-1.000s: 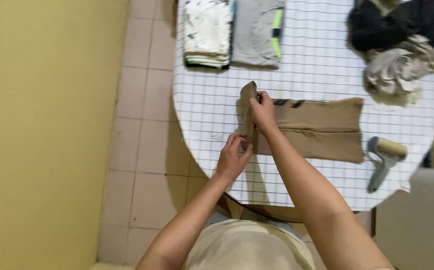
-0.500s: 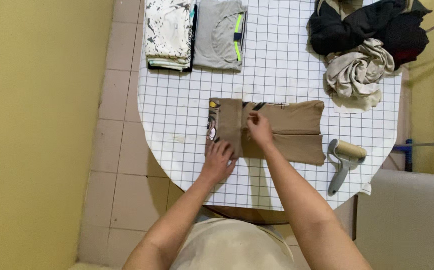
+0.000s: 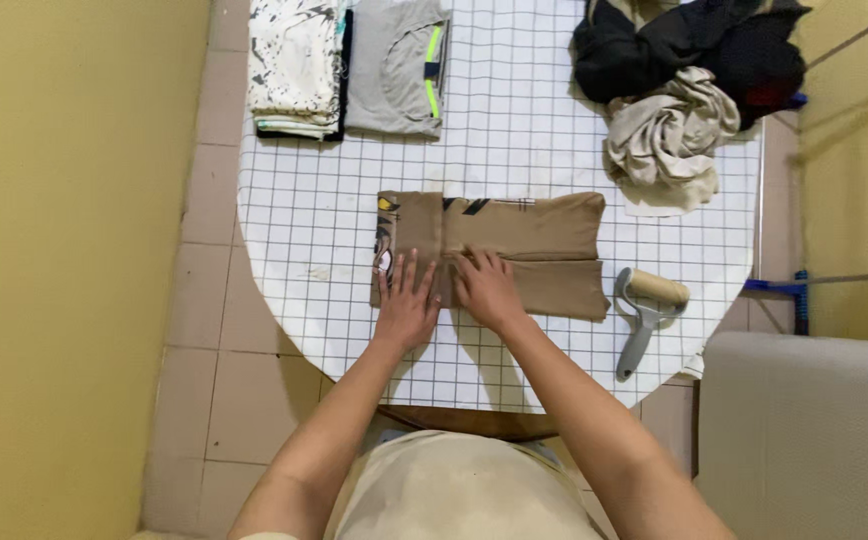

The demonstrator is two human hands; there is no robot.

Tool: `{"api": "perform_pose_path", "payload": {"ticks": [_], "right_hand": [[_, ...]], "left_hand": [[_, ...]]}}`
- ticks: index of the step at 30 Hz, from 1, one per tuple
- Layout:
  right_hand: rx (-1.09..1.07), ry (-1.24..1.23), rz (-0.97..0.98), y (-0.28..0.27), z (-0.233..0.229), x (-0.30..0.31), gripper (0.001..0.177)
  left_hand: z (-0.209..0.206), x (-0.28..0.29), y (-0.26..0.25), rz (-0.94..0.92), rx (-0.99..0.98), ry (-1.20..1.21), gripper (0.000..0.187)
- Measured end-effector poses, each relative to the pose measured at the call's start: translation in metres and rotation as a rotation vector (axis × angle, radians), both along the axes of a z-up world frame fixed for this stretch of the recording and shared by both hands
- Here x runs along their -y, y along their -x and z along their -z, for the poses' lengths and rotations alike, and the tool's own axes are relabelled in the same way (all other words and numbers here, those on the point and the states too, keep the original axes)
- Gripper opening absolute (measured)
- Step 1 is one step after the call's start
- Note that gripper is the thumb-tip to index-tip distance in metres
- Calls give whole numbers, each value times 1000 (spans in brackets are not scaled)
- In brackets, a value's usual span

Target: The person folds a brown t-shirt on a checkered table using a lint roller to smooth the fabric. They fold the shirt in half, roll over it, then fold it again and continue rolling to compact the garment.

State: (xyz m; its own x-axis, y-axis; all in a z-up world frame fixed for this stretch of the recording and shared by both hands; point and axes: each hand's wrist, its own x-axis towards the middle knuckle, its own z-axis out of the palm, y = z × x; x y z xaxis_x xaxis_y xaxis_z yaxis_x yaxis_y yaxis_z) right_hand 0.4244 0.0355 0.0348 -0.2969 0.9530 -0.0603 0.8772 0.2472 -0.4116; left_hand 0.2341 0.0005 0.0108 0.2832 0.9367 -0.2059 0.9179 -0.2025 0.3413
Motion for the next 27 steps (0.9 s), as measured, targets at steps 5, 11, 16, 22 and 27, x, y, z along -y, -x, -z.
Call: {"api": "perform_pose_path", "payload": {"ticks": [5, 11, 16, 22, 27], "right_hand": [[-23, -212, 217, -77, -8, 38, 45], [103, -255, 778, -183, -8, 96, 48], [77, -80, 948, -233, 5, 126, 56], [-61, -39, 827, -241, 9, 121, 50], [-350, 35, 729, -197, -29, 97, 39]], "left_hand": [[-4, -6, -20, -21, -30, 152, 77], [-14, -4, -61, 101, -76, 196, 65], [-2, 9, -85, 107, 7, 197, 69], [26, 11, -63, 141, 158, -74, 53], [13, 28, -32, -104, 469, -40, 39]]}}
